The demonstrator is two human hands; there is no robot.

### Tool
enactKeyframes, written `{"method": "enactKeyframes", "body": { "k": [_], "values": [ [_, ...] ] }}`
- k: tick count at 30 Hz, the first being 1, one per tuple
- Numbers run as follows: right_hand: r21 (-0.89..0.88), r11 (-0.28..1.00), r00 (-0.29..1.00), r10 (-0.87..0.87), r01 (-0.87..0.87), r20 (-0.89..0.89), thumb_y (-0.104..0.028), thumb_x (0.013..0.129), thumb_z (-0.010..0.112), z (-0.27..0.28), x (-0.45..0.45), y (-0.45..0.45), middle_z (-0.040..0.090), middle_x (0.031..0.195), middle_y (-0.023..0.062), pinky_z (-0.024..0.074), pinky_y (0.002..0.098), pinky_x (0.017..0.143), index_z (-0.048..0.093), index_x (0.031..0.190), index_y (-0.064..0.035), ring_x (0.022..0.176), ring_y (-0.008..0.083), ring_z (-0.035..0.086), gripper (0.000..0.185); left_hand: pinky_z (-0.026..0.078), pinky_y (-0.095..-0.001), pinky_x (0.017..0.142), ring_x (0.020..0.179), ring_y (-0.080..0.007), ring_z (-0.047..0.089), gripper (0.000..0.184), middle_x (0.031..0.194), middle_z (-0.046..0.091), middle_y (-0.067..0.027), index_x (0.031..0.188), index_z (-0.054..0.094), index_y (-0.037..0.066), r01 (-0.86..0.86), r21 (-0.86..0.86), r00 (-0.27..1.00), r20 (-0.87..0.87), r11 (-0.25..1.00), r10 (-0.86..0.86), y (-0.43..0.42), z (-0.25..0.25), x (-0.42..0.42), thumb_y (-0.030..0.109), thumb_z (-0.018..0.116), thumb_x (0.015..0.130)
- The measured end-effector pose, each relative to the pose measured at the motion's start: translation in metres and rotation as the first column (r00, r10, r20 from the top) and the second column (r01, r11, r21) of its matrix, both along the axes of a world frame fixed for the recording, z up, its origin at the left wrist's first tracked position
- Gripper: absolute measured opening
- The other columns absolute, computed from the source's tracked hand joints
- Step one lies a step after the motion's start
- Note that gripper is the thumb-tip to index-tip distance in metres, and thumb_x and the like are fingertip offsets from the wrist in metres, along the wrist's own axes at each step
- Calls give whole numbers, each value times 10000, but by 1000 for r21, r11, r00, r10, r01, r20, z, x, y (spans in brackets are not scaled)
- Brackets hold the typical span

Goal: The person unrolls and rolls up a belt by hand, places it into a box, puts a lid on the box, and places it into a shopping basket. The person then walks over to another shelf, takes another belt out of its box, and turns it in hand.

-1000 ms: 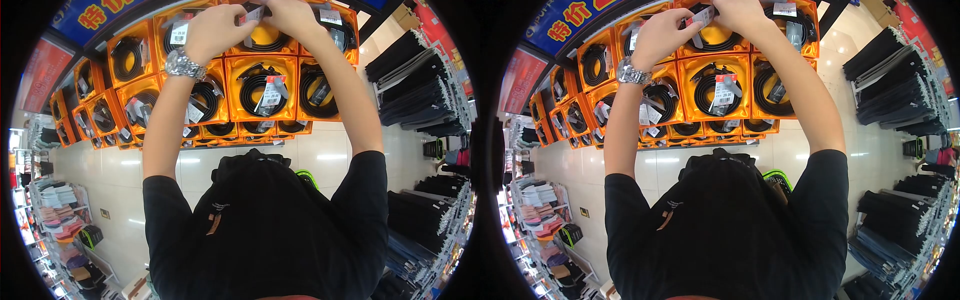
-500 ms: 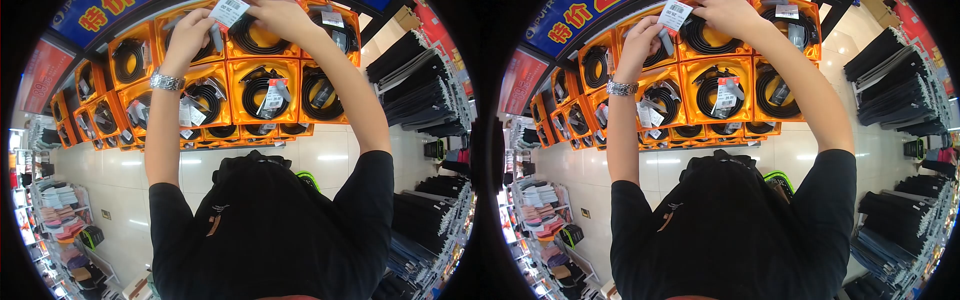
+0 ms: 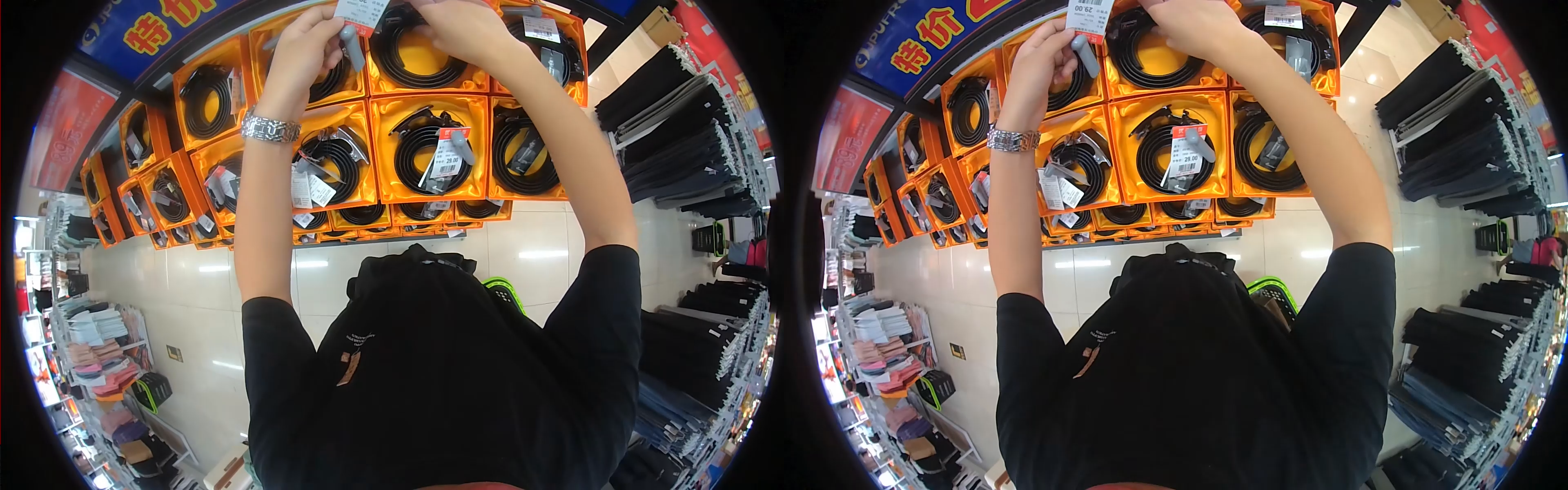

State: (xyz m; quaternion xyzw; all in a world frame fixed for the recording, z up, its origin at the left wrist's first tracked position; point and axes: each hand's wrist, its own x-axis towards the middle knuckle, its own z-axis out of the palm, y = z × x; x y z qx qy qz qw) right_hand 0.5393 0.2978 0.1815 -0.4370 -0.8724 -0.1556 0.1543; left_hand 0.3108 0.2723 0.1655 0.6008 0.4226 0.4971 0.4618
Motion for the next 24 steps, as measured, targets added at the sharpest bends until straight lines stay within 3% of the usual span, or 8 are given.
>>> {"method": "enactKeyframes", "body": {
  "k": [2,5,15,19,21,24],
  "values": [
    [12,1000,997,1,0,-74,-154,814,572,-5,-1,2,644,993,201,529,433,725,510,1170,33,835,342,658,406,282,-175,488,566,-21,460,207,760,533,57,1090,601,63,-17,20,1000,21,1000,17,9,-6,-4,196,525,950],
    [26,997,994,-77,79,-79,-176,787,626,-4,-8,1,661,798,205,535,437,686,549,972,71,764,360,660,318,304,-185,508,584,-31,490,210,771,547,47,1092,597,55,-35,27,999,19,999,35,7,-4,3,193,530,949],
    [-70,978,970,-205,197,-127,-214,813,600,-1,-6,-13,660,782,215,535,436,682,515,1069,97,761,357,659,412,335,-196,544,600,-52,517,212,779,575,23,1065,587,32,-5,107,1000,16,994,3,17,0,15,202,535,949],
    [4,990,970,-135,139,-200,-201,833,556,10,-2,-45,658,792,222,534,438,680,505,1090,96,758,363,656,395,353,-203,550,599,-56,520,212,780,589,14,1053,588,31,17,111,1000,11,994,-19,27,-7,10,210,545,947],
    [-129,978,954,-189,162,-235,-195,850,526,-2,0,-27,658,810,231,533,447,688,507,1088,93,756,376,651,375,358,-204,552,601,-57,523,214,783,594,11,1056,588,32,23,111,1000,-3,994,-22,28,-8,9,211,547,947],
    [-125,972,931,-226,198,-285,-197,858,513,-17,-2,-11,658,827,240,532,458,712,508,1088,90,778,390,651,369,367,-203,555,608,-60,534,209,799,606,5,1053,587,35,45,129,999,24,991,-49,20,-5,20,211,548,947]
  ]
}}
